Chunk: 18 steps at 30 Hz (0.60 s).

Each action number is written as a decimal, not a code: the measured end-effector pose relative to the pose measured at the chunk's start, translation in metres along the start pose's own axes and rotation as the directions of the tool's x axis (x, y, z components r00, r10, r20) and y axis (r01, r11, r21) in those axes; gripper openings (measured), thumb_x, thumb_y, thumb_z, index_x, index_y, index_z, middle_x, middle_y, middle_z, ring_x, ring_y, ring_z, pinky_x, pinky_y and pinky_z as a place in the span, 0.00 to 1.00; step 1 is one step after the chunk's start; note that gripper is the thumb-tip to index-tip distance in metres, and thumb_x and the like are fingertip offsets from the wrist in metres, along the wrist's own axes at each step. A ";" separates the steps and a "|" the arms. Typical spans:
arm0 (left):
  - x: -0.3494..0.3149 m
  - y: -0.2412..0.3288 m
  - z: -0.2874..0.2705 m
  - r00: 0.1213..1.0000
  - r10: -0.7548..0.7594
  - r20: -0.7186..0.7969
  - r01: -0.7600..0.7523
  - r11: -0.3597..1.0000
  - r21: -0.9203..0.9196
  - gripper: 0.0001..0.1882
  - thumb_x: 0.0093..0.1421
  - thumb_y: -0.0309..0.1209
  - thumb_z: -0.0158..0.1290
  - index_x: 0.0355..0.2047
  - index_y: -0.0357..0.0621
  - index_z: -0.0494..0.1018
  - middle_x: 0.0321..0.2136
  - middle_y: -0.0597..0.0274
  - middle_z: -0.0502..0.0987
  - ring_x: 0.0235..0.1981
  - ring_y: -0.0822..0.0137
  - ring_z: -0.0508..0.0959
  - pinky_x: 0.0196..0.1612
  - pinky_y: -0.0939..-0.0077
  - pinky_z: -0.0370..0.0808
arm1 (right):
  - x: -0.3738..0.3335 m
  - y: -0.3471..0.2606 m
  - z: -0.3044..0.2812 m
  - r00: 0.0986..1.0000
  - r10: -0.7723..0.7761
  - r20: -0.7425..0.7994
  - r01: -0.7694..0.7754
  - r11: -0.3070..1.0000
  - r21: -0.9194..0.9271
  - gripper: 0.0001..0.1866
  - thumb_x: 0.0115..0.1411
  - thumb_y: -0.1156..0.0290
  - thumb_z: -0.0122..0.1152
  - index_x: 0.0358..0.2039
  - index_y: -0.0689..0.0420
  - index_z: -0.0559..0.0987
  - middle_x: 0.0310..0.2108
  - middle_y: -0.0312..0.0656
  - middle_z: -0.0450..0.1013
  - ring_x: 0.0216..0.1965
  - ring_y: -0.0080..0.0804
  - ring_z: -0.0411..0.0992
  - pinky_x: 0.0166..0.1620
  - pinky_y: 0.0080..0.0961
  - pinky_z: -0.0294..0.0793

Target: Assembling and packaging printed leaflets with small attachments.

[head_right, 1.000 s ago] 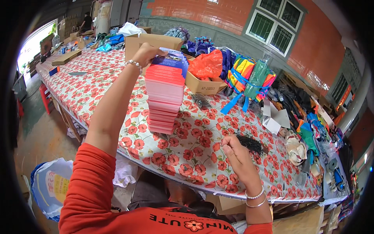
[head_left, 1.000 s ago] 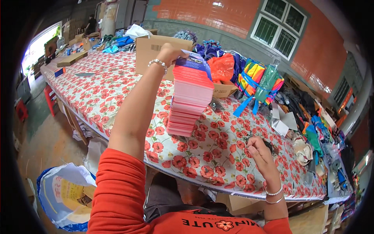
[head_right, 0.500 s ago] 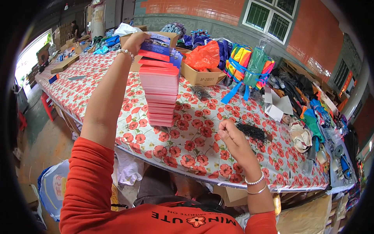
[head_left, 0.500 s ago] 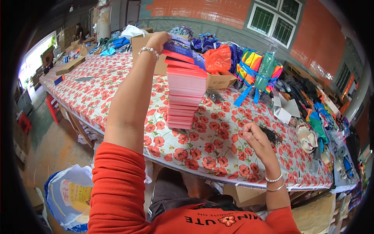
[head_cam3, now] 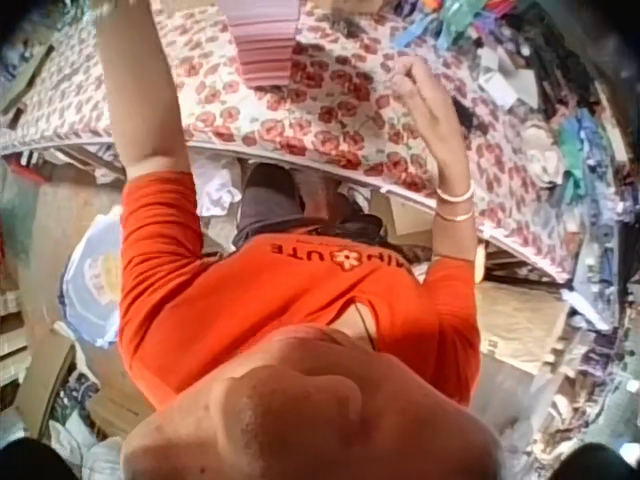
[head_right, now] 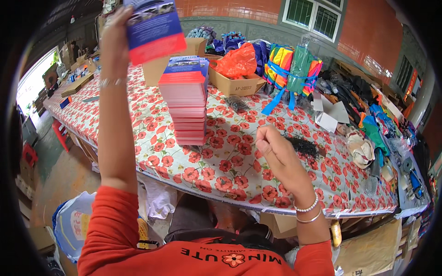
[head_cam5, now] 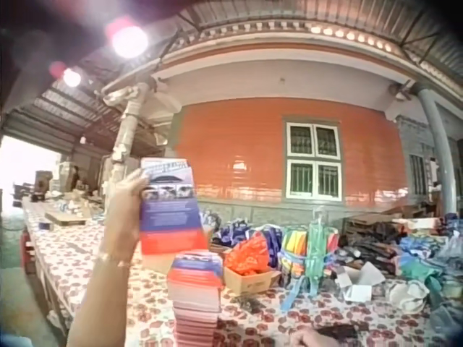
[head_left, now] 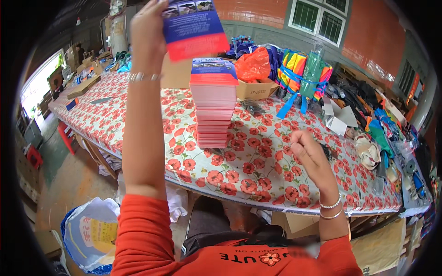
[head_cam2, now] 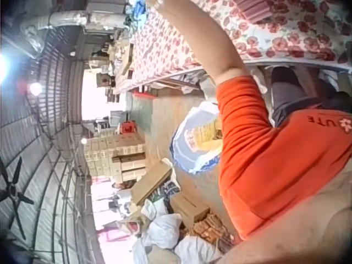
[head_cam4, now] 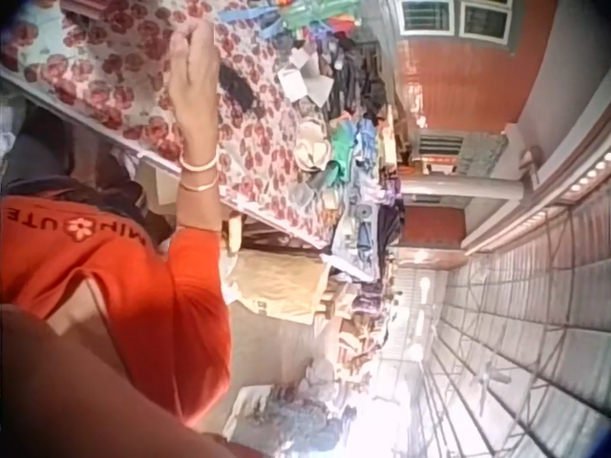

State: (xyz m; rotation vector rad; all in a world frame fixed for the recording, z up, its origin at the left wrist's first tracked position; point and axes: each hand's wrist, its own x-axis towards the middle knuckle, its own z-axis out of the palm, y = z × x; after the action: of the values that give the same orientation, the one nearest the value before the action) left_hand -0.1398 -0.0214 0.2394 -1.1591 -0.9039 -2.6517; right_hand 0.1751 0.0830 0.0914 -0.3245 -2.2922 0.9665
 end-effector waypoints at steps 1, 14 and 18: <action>-0.032 0.019 0.003 0.998 0.044 0.051 -0.047 0.996 0.071 0.13 0.57 0.26 0.51 0.41 0.32 0.74 0.31 0.53 0.77 0.24 0.71 0.75 0.27 0.83 0.73 | -0.001 -0.006 -0.002 1.000 -0.009 -0.030 0.009 1.000 -0.009 0.04 0.61 0.71 0.44 0.34 0.56 0.66 0.26 0.31 0.61 0.25 0.19 0.55 0.31 0.16 0.56; -0.277 -0.041 -0.025 0.797 -0.530 0.290 0.564 0.825 -0.044 0.20 0.63 0.25 0.43 0.55 0.30 0.64 0.46 0.54 0.74 0.43 0.72 0.73 0.47 0.83 0.67 | 0.019 0.026 0.053 0.917 -0.353 -0.187 0.290 0.911 -0.295 0.04 0.60 0.74 0.44 0.34 0.59 0.66 0.29 0.39 0.64 0.28 0.32 0.60 0.35 0.26 0.62; -0.281 -0.049 -0.025 0.761 -0.551 0.342 0.585 0.811 0.006 0.20 0.63 0.24 0.42 0.55 0.30 0.63 0.47 0.53 0.73 0.43 0.72 0.72 0.47 0.83 0.67 | 0.016 0.032 0.056 0.878 -0.381 -0.290 0.263 0.890 -0.373 0.04 0.60 0.74 0.45 0.34 0.60 0.66 0.28 0.41 0.64 0.27 0.34 0.60 0.34 0.28 0.62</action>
State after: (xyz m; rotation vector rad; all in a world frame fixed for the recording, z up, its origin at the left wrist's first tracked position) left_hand 0.0262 -0.0326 0.0060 -1.6085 -1.3918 -3.0438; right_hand 0.1268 0.0811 0.0454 -0.2128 -2.0681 0.3229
